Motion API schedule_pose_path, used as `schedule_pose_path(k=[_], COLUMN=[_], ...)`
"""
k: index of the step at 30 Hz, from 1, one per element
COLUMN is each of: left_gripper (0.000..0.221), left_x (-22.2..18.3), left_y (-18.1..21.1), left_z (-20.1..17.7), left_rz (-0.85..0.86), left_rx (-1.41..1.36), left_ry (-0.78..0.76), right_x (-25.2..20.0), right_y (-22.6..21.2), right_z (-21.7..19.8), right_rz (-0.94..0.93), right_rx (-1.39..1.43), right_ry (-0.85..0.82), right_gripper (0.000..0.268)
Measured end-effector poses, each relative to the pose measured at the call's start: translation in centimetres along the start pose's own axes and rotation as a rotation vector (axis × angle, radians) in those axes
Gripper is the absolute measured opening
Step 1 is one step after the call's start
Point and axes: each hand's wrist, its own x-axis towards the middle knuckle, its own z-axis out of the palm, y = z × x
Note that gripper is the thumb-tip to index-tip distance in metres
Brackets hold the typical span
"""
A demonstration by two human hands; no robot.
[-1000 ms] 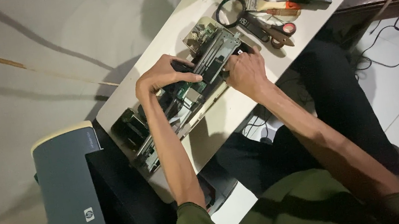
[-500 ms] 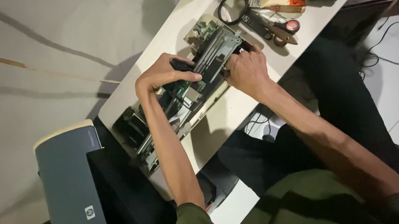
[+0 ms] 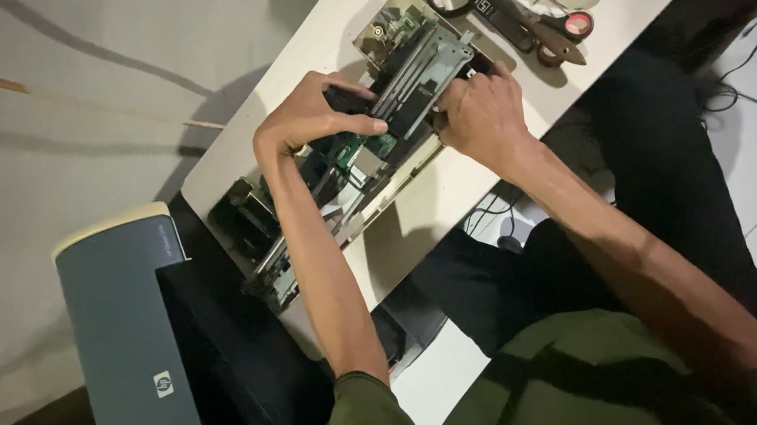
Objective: Disassembling and reassembling the internal mechanism of an inkjet printer, focusing on the carriage and ribbon cable connections.
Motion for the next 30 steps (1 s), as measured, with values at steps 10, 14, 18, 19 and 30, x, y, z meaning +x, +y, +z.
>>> schedule_pose_path(k=[10,14,18,19,30], left_gripper=[0.065,0.063,0.068,0.069,0.064], left_x=[-0.5,0.4,0.4,0.4,0.2], left_y=[0.5,-0.5,0.2,0.4,0.2], left_z=[-0.5,-0.3,-0.3,-0.3,-0.1], left_rz=[0.061,0.052,0.054,0.049,0.037], left_rx=[0.037,0.034,0.034,0.038,0.009], left_ry=[-0.008,-0.004,0.007,0.013,0.023], right_x=[-0.3,-0.6,-0.2,-0.1,-0.4], right_y=[-0.2,-0.3,-0.2,-0.1,-0.6], right_z=[-0.3,-0.1,0.3,0.4,-0.1], right_rz=[0.009,0.004,0.033,0.040,0.037], right_rx=[0.050,0.013,0.018,0.016,0.013], right_ry=[0.007,0.018,0.010,-0.003,0.002], right_gripper=[0.016,0.017,0.014,0.010,0.011])
